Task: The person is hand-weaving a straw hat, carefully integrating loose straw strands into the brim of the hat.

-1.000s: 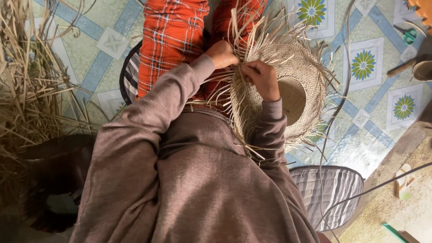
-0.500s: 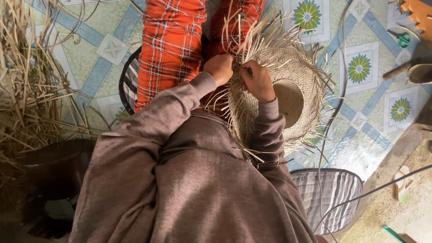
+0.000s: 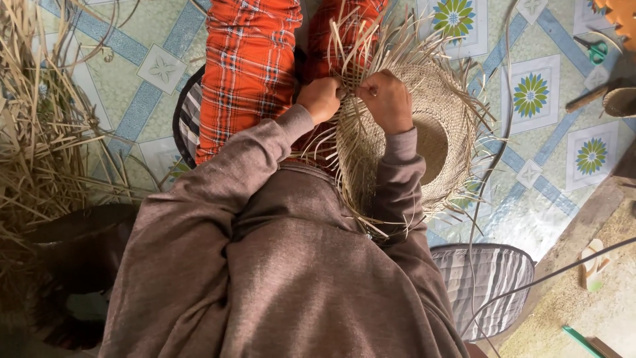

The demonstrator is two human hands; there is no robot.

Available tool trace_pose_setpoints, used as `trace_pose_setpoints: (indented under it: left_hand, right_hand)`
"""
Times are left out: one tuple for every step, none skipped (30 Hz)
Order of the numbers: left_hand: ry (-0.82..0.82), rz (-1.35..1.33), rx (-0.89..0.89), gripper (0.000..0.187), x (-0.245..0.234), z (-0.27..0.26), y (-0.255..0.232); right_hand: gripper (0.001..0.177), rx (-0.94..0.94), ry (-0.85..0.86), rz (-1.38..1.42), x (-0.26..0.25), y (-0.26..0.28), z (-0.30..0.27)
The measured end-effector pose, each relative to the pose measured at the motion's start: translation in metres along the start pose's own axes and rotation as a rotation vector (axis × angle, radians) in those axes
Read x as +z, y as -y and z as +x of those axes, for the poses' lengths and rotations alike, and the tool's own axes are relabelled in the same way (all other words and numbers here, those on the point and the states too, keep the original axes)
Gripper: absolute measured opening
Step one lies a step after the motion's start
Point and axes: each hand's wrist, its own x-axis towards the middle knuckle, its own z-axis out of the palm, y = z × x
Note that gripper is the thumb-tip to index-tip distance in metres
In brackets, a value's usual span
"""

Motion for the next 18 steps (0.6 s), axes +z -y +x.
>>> trace_pose_setpoints:
  left_hand:
    - [0.002,-0.002,-0.002,0.026,-0.003,-0.005,-0.004]
    - [-0.022,-0.056,-0.008,0.029,-0.006,-0.01,-0.007]
    - [-0.048,-0.11,-0.013,0.033,-0.009,-0.014,-0.011]
    - [-0.046,-0.111,-0.015,0.033,-0.002,-0.007,-0.008]
    - [-0.114,-0.069,-0.057,0.026,0.007,-0.001,-0.005]
    - [-0.181,-0.026,-0.099,0.02,0.015,0.006,-0.002]
    - [-0.18,-0.026,-0.099,0.02,0.02,0.011,-0.001]
    - [-0.183,0.013,-0.125,0.018,0.024,0.016,0.0]
    - [-0.187,0.053,-0.151,0.017,0.029,0.021,0.001]
    - [-0.186,0.053,-0.151,0.017,0.027,0.016,-0.004]
    - [-0.204,0.047,-0.151,0.015,0.023,0.01,-0.008]
    - [-0.222,0.042,-0.151,0.015,0.02,0.005,-0.013]
    - [-0.223,0.042,-0.15,0.015,0.018,-0.002,-0.013]
    - [-0.234,-0.023,-0.098,0.021,0.015,-0.008,-0.013]
    - [-0.245,-0.09,-0.045,0.029,0.012,-0.015,-0.013]
    - [-0.247,-0.089,-0.044,0.029,0.02,-0.011,-0.01]
    - [-0.267,-0.089,-0.044,0.029,0.027,-0.005,-0.007]
    - [-0.288,-0.089,-0.044,0.028,0.034,-0.001,-0.005]
  right_hand:
    - [0.013,0.001,0.003,0.001,0.001,0.0,0.0]
    - [0.013,-0.029,-0.03,0.006,0.002,0.0,-0.001]
    - [0.014,-0.059,-0.064,0.011,0.003,0.0,-0.001]
    - [0.014,-0.059,-0.062,0.012,-0.002,0.01,-0.003]
    - [0.017,-0.166,-0.151,-0.086,-0.008,0.02,-0.005]
    - [0.023,-0.272,-0.241,-0.185,-0.014,0.029,-0.007]
    - [0.023,-0.272,-0.241,-0.184,-0.017,0.034,-0.009]
    - [0.02,-0.283,-0.301,-0.294,-0.02,0.039,-0.01]
    - [0.018,-0.293,-0.36,-0.404,-0.024,0.044,-0.012]
    - [0.018,-0.293,-0.361,-0.403,-0.023,0.041,-0.015]
    - [0.016,-0.317,-0.297,-0.381,-0.023,0.039,-0.017]
    - [0.016,-0.342,-0.234,-0.359,-0.023,0.037,-0.02]
    - [0.016,-0.342,-0.235,-0.359,-0.022,0.032,-0.019]
    - [0.018,-0.351,-0.144,-0.168,-0.022,0.028,-0.019]
    - [0.023,-0.358,-0.053,0.022,-0.021,0.023,-0.019]
    - [0.023,-0.359,-0.054,0.021,-0.022,0.024,-0.019]
    - [0.026,-0.379,-0.049,0.085,-0.024,0.024,-0.018]
    - [0.029,-0.399,-0.043,0.148,-0.026,0.025,-0.018]
